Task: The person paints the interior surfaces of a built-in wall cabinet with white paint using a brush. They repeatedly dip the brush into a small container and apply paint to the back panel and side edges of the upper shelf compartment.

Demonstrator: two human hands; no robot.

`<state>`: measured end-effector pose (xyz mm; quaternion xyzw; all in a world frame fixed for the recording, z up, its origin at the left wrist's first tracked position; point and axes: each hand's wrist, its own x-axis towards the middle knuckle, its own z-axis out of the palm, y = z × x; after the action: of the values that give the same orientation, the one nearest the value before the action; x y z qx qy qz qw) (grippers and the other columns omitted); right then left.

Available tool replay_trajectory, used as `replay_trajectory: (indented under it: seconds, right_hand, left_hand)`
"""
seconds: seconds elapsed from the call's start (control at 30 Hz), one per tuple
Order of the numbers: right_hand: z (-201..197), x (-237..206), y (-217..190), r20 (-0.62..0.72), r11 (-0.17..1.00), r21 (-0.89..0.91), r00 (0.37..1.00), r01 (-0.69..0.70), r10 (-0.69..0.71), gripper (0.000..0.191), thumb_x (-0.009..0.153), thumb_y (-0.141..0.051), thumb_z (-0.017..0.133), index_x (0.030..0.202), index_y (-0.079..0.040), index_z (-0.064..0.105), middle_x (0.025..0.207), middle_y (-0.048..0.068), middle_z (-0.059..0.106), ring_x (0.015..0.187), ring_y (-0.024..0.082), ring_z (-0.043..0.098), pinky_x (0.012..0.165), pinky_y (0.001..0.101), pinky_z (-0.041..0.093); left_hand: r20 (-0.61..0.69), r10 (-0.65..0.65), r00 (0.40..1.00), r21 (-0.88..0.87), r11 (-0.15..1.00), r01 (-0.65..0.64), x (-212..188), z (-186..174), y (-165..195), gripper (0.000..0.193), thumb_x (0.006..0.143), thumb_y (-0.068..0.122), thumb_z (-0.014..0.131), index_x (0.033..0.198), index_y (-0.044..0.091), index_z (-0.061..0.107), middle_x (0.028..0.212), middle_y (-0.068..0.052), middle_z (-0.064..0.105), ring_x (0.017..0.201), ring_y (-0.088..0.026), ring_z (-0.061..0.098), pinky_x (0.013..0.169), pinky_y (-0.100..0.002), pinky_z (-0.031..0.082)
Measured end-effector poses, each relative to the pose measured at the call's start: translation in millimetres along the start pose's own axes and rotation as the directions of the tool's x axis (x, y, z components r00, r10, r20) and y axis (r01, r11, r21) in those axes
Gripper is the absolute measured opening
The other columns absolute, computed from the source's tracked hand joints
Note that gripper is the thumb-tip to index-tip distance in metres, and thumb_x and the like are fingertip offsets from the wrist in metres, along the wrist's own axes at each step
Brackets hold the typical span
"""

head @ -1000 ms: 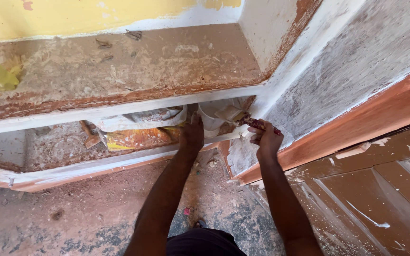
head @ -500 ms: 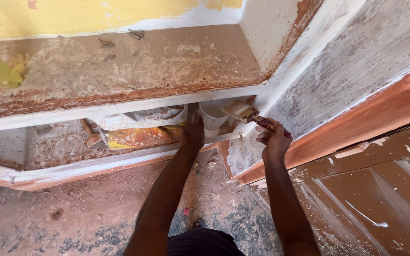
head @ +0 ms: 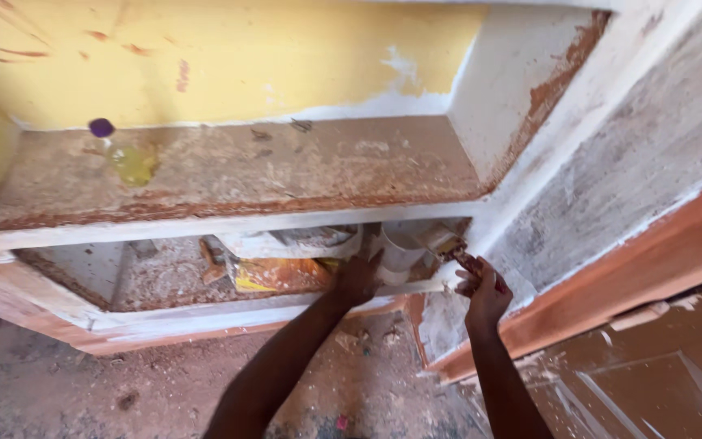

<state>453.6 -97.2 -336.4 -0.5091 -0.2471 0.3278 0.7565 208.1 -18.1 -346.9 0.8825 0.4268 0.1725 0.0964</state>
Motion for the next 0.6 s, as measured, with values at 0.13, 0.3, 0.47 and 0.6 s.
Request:
replay_trajectory:
  seconds: [0.13, 0.3, 0.47, 0.6]
  right_hand:
    - [1, -13, 7, 0.038, 1.000, 0.000, 0.999, 0.028, -0.028, 0.036, 0.109, -0.023, 0.054, 0.130, 0.003, 0.067, 0.101, 0.016, 0.076, 0.072, 0.020, 0.073, 0.052, 0.0293, 0.058]
    - [-8, -42, 15, 0.052, 0.988, 0.000, 0.986, 0.156, -0.156, 0.039, 0.108, -0.020, 0.053, 0.135, 0.006, 0.062, 0.113, 0.015, 0.075, 0.083, 0.021, 0.076, 0.057, 0.0304, 0.060]
    - [-17, -84, -2, 0.185, 0.926, -0.076, 0.917, 0.371, -0.352, 0.041, 0.112, -0.019, 0.054, 0.139, 0.010, 0.060, 0.112, 0.021, 0.073, 0.085, 0.024, 0.074, 0.064, 0.0316, 0.062]
    - [9, -103, -46, 0.319, 0.866, -0.012, 0.823, 0.499, -0.470, 0.044, 0.111, -0.024, 0.056, 0.135, 0.013, 0.061, 0.109, 0.023, 0.074, 0.082, 0.027, 0.076, 0.066, 0.0357, 0.063]
  left_hand:
    - [-0.031, 0.135, 0.990, -0.123, 0.983, -0.138, -35, -32, -22, 0.062, 0.092, 0.027, 0.067, 0.151, 0.015, 0.051, 0.144, -0.024, 0.053, 0.089, -0.043, 0.071, 0.073, -0.058, 0.058]
    - [-0.098, 0.362, 0.927, 0.120, 0.929, -0.351, -65, -106, -60, 0.053, 0.087, 0.021, 0.064, 0.139, 0.013, 0.060, 0.143, -0.017, 0.061, 0.093, -0.036, 0.074, 0.069, -0.048, 0.062]
    - [-0.495, 0.401, 0.771, 0.173, 0.915, -0.365, -82, -233, -102, 0.032, 0.101, 0.035, 0.061, 0.123, 0.016, 0.074, 0.121, -0.009, 0.076, 0.099, -0.026, 0.077, 0.087, -0.044, 0.062]
    - [-0.545, 0.319, 0.776, 0.250, 0.945, -0.213, -87, -354, -120, 0.018, 0.107, 0.024, 0.063, 0.108, 0.015, 0.078, 0.108, -0.008, 0.080, 0.088, -0.023, 0.077, 0.082, -0.040, 0.060]
